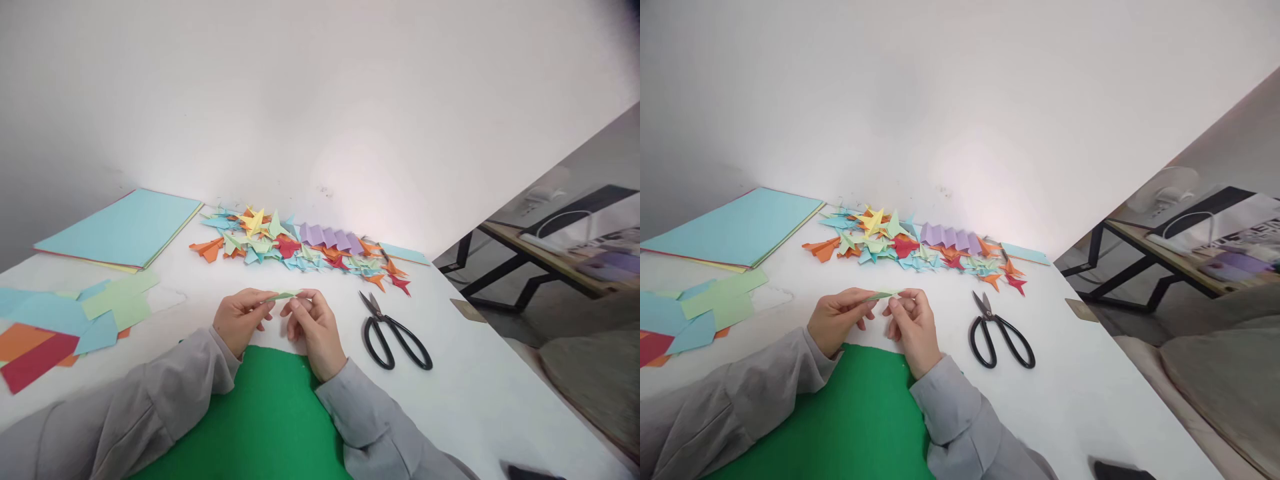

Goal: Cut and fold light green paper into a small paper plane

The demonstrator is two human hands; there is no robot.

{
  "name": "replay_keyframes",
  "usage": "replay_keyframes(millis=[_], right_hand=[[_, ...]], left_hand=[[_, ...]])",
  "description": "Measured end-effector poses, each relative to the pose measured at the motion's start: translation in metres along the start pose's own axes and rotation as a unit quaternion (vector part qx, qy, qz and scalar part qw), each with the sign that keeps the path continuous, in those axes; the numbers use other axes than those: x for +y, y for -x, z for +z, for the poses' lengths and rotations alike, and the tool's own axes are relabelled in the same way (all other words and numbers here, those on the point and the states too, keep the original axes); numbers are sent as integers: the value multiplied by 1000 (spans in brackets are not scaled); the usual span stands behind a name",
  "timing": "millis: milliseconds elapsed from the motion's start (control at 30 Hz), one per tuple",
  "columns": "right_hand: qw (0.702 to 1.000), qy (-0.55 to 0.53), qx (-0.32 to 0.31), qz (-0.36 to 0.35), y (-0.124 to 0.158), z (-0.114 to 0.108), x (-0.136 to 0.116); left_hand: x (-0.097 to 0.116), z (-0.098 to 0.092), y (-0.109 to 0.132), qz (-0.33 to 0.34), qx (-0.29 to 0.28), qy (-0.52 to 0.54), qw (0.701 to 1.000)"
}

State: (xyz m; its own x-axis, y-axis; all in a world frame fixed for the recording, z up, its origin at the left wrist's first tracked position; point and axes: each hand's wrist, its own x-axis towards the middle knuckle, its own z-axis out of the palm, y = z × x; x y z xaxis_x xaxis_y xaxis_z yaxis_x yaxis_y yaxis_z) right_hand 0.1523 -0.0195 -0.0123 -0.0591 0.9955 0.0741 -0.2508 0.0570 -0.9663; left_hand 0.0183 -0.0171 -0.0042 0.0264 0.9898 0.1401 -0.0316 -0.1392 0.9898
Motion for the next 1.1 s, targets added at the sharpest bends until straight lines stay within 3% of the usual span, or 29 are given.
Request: replay_keyframes(millis=[233, 433, 733, 800, 900, 1033, 1100], right_hand=[[999, -37, -10, 15, 0, -2, 0], [998, -52, 5, 22, -3, 0, 2], [999, -31, 9, 21, -9, 5, 0], [999, -29, 27, 21, -9, 6, -1], [999, -2, 27, 31, -10, 7, 0], [998, -10, 54, 40, -9, 8, 0], [998, -4, 33, 59, -9, 8, 0]], left_hand=[[-7, 0, 0, 32, 15, 23, 999], [0, 0, 2, 41, -15, 29, 999], [-2, -3, -8, -57, -5, 64, 996], [-1, -3, -7, -70, 22, 63, 995], [4, 1, -5, -82, 57, 51, 994], [11, 5, -3, -82, 49, 50, 994], [11, 6, -3, -83, 40, 62, 994]])
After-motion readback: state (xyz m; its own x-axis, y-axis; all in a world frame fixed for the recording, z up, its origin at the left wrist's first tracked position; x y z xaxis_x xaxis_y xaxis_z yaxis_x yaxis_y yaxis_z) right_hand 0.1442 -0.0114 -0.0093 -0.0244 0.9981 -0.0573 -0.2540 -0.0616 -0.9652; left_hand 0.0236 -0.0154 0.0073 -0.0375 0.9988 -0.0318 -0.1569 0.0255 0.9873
